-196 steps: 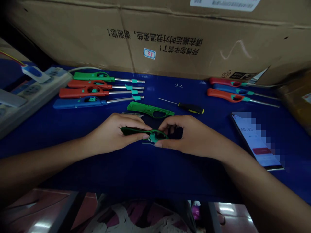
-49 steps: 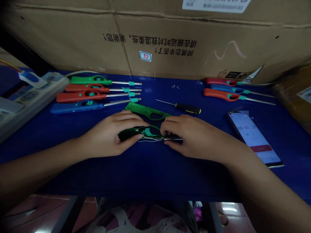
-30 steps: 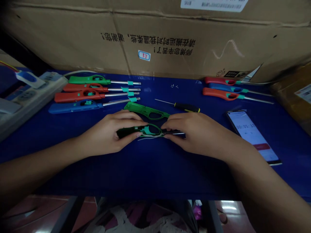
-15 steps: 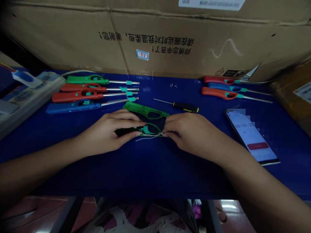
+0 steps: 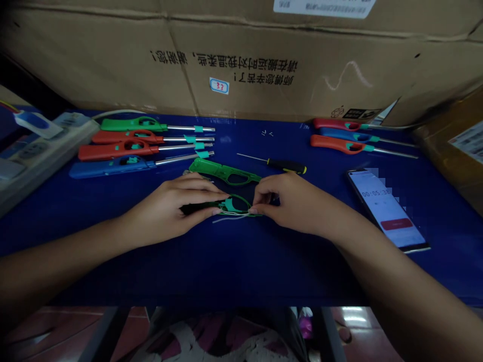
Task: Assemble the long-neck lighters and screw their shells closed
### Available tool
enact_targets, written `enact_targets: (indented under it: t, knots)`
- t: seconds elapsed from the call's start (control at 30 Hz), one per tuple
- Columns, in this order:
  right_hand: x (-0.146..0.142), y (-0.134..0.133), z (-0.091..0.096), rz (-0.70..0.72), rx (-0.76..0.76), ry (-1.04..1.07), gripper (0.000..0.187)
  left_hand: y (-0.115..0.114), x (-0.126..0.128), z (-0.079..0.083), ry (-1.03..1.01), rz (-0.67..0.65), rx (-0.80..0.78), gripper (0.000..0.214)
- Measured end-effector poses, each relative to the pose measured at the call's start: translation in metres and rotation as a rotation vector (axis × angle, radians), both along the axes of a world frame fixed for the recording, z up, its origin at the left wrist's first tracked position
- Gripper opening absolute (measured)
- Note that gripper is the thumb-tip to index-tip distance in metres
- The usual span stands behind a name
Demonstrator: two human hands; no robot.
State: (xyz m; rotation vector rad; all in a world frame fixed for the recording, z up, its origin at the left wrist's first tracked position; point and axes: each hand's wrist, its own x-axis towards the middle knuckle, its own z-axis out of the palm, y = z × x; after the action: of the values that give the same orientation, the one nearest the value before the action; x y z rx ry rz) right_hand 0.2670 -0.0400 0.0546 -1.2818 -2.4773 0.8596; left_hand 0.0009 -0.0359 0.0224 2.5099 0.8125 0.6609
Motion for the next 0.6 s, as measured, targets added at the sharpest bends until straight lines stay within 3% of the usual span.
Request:
enact_targets:
  t: [0.3,0.47,0.6]
  knots:
    - [0.000,-0.001,-0.002,0.012,0.007,-0.017,0.013,-0.003,0.002,0.000,0.011,-0.005,0.013,0.023]
    - [-0.005,-0.005,-0.001,0.020,0.163,0.045,0.001,-0.004,0.001,0.001,0.008,-0.018,0.015,0.012]
    - [-0.012,-0.009,-0.004,0.124,0.281,0.072,0.005,-0.004,0.000,0.000,0.020,-0.027,0.047,0.010]
